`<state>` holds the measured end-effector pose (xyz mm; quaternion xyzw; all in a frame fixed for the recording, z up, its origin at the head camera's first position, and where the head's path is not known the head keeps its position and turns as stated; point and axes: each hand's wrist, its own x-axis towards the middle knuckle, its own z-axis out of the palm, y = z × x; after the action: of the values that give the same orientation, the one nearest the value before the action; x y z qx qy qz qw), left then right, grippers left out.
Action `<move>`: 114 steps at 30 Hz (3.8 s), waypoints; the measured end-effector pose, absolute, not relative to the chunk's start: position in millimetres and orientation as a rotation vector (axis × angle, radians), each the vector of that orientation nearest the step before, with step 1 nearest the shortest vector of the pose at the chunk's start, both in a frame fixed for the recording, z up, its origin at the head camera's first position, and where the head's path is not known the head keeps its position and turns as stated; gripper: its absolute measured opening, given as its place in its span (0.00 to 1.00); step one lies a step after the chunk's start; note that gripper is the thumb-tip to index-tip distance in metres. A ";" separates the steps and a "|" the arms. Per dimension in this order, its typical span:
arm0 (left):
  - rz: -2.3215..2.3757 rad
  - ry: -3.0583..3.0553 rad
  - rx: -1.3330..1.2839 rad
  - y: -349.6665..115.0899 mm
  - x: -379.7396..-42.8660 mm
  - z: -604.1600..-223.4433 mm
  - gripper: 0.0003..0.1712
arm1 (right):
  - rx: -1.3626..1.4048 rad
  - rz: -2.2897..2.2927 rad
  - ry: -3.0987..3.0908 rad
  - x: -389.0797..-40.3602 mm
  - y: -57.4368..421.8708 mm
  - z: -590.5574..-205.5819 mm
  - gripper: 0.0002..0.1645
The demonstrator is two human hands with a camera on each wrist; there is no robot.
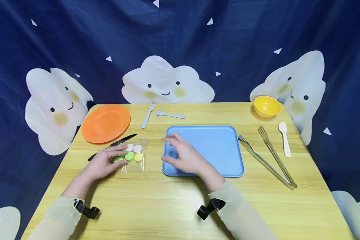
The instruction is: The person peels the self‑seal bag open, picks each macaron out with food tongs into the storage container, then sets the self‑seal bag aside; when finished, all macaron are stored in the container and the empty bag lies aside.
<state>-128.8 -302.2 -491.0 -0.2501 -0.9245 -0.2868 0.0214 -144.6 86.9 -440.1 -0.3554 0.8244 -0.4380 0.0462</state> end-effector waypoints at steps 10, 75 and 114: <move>-0.966 -2.835 -0.696 -298.9 -134.3 -498.6 0.21 | -1.150 -1.273 2.507 -145.4 61.3 -447.5 0.35; -1.376 -2.743 -0.444 -294.7 -141.0 -520.2 0.21 | -0.693 -1.464 2.881 -120.8 -19.7 -503.9 0.06; -1.422 -2.680 -0.427 -294.9 -138.1 -529.4 0.20 | -0.708 -1.308 2.803 -143.5 -29.4 -490.2 0.03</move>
<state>-138.1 -294.9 -529.4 -0.1392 -0.8741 -0.4638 0.0388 -143.5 -29.4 -490.2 -0.2232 0.8832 -0.4121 -0.0160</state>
